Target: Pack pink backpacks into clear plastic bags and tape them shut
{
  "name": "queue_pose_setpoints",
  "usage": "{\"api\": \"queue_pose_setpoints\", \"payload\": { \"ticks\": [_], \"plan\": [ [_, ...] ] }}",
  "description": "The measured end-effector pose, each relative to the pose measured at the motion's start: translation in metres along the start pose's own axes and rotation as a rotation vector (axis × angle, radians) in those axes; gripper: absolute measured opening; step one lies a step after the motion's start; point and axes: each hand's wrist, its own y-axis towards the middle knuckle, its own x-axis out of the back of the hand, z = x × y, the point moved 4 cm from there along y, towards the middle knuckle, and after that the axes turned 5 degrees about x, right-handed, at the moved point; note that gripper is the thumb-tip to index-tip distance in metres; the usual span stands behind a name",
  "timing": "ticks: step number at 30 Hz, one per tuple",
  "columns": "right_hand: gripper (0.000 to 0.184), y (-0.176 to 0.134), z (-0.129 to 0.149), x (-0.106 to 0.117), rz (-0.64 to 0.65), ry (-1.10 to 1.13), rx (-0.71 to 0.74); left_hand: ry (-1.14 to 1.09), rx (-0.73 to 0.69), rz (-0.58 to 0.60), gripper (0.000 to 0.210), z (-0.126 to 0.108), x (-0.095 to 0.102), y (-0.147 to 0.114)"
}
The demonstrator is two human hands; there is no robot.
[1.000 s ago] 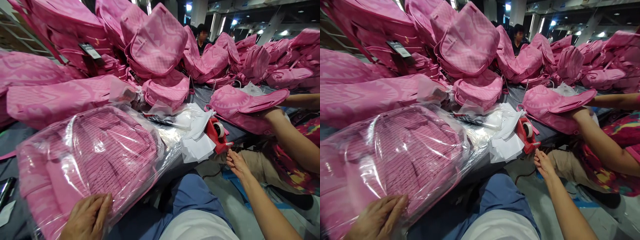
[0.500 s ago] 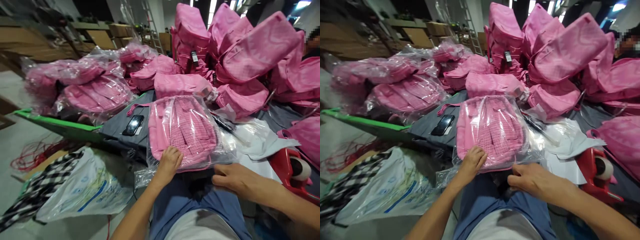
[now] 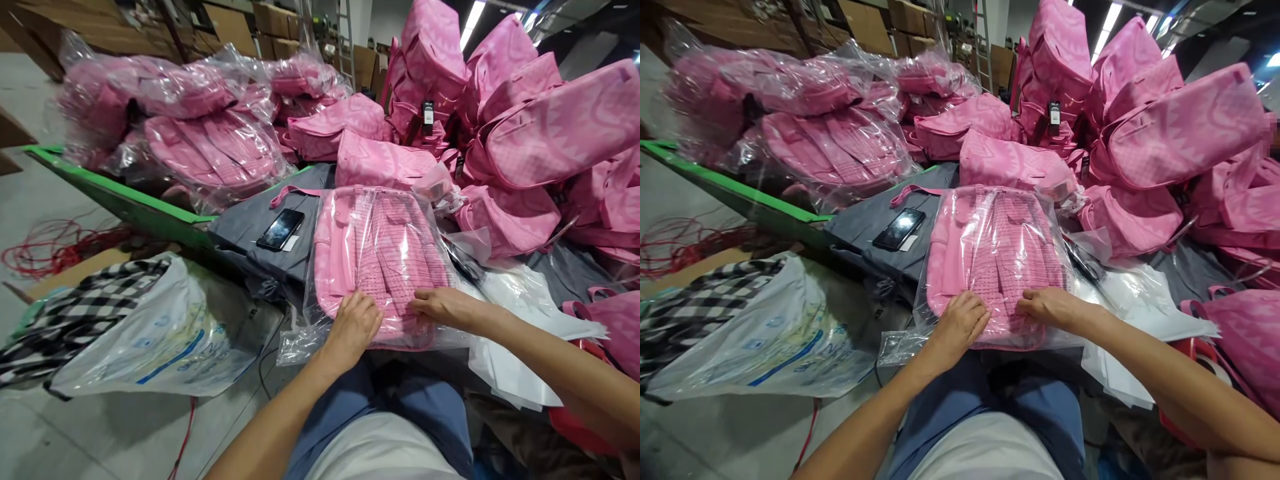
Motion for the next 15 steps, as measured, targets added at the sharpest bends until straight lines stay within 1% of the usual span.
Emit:
{"api": "queue_pose_setpoints", "payload": {
  "ticks": [2, 7, 10, 13, 15],
  "plan": [
    [0.009, 0.001, -0.002, 0.005, 0.008, 0.033, -0.001, -0.007, -0.001, 0.015, 0.025, 0.0, 0.002, 0.0],
    [0.014, 0.003, -0.002, 0.027, 0.016, 0.135, -0.007, -0.074, -0.017, 0.062, 0.03, 0.004, 0.007, -0.001],
    [0.02, 0.013, -0.009, 0.028, 0.034, 0.26, -0.029, -0.093, -0.019, 0.088, 0.032, 0.007, 0.005, -0.002],
    [0.029, 0.021, -0.029, 0.019, 0.085, 0.374, -0.175, -0.056, -0.018, 0.079, 0.03, 0.009, 0.0, -0.003],
    [0.034, 0.016, -0.043, 0.017, 0.052, 0.384, -0.284, -0.036, -0.014, 0.068, 0.03, 0.01, -0.002, -0.003]
  ]
}}
